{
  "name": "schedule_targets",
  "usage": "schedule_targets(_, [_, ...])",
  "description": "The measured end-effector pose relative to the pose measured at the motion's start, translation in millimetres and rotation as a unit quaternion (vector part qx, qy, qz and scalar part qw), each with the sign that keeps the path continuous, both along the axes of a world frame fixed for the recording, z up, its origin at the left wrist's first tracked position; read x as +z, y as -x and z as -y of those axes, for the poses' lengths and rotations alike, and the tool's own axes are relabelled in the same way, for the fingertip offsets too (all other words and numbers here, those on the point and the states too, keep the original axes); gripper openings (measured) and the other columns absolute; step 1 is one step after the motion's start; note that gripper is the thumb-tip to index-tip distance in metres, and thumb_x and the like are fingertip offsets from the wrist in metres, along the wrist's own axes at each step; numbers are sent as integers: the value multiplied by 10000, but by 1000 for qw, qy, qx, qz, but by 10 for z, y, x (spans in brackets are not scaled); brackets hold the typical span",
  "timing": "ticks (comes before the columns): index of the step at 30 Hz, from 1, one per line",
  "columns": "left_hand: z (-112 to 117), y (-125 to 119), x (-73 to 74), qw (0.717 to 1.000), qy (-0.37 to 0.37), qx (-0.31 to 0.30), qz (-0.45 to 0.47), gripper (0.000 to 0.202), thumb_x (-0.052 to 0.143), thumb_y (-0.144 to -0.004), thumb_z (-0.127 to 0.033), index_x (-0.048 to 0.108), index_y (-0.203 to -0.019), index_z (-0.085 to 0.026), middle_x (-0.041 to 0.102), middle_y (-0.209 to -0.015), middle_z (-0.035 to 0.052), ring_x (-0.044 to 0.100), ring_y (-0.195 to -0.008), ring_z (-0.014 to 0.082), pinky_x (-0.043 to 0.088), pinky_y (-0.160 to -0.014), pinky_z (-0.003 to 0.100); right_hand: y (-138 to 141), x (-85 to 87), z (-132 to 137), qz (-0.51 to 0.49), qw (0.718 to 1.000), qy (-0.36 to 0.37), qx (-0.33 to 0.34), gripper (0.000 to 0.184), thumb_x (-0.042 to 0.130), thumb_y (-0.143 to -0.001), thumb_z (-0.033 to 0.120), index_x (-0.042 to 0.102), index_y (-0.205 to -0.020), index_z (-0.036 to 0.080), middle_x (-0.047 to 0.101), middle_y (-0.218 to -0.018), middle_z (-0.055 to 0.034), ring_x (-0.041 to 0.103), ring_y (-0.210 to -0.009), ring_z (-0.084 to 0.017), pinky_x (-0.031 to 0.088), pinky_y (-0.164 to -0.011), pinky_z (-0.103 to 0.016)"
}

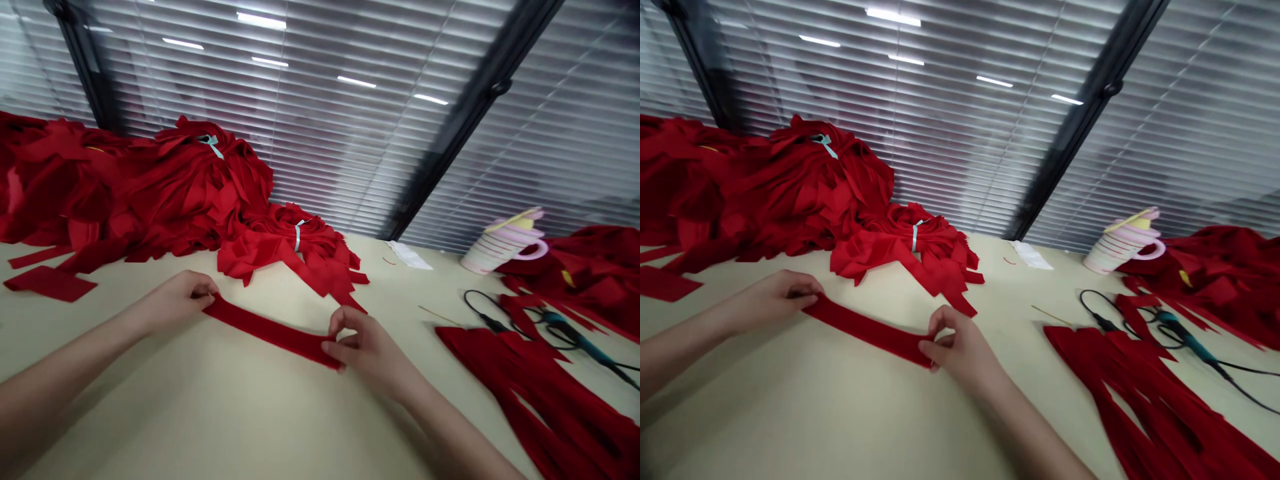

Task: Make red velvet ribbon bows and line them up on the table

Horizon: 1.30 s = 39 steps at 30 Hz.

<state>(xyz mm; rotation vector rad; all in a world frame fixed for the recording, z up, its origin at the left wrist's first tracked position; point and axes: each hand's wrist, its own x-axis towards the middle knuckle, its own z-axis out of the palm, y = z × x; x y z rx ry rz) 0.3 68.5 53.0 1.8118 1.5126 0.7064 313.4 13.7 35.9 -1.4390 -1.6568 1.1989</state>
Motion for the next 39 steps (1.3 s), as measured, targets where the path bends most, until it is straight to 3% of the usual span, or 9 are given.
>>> schedule_targets(6, [98,138,-148,981,-37,-16,-191,177,495,-640,-186,570,-791,-239,572,-587,2,492,-512,188,290,-495,265,286,-114,245,94,993,-52,46,128,600,-681,100,530,-634,197,551,-656,21,527,-473,-90,367,-430,-210])
schedule_targets(12, [152,178,-154,948,-70,-14,-310,229,470,-626,-130,548,-807,-247,605,-664,47,556,-558,231,305,-491,285,229,-72,234,148,978,-111,94,100,639,-742,154,678,-663,201,566,-832,-20,473,-497,-61,407,-484,-240])
schedule_targets(17, [122,190,-134,921,-105,-8,-374,247,451,-650,-99,584,-825,-214,599,-648,80,557,-518,251,318,-458,299,218,-45,237,188,962,-155,123,183,570,-775,92,701,-725,209,612,-753,-21,559,-583,-113,439,-510,-241])
schedule_targets(21, [279,-80,-84,894,-217,-25,-390,348,398,-729,-65,615,-1000,-93,594,-986,236,579,-931,418,466,-683,480,248,-65,228,193,964,-150,109,201,573,-728,38,683,-672,197,618,-717,-17,579,-618,-125,454,-543,-241])
schedule_targets(23, [448,-308,-82,884,-283,-93,-361,367,393,-802,-66,602,-1098,-130,512,-1254,191,435,-1213,383,422,-934,493,256,-66,215,195,964,-144,107,210,579,-706,22,684,-657,197,615,-704,-11,576,-618,-121,449,-544,-232])
schedule_targets(25, [640,-535,-121,857,-367,-255,-254,308,373,-884,-72,618,-1057,-142,570,-1173,123,489,-1163,263,446,-966,362,262,-56,203,196,965,-138,105,209,588,-697,21,689,-652,198,613,-700,-6,570,-617,-117,447,-550,-226])
schedule_targets(27, [804,-715,-194,820,-398,-357,-202,319,369,-922,-88,572,-1168,-85,610,-1119,125,536,-1095,251,453,-985,373,269,-39,194,196,966,-133,102,209,592,-693,20,692,-644,197,612,-695,-3,567,-622,-115,447,-563,-223])
schedule_targets(32, [928,-879,-336,860,-333,-348,-168,269,428,-947,-187,562,-1164,-101,593,-1150,134,522,-1105,277,489,-936,406,259,-15,171,185,970,-118,108,201,607,-690,27,698,-620,192,618,-684,6,566,-621,-104,440,-571,-205])
schedule_targets(39, [855,-874,-240,887,-211,-379,-159,262,471,-918,-180,550,-1166,-155,553,-1124,105,510,-1082,262,491,-935,424,168,-56,80,158,975,-77,135,182,645,-710,88,762,-757,218,684,-714,25,596,-571,-83,444,-513,-165])
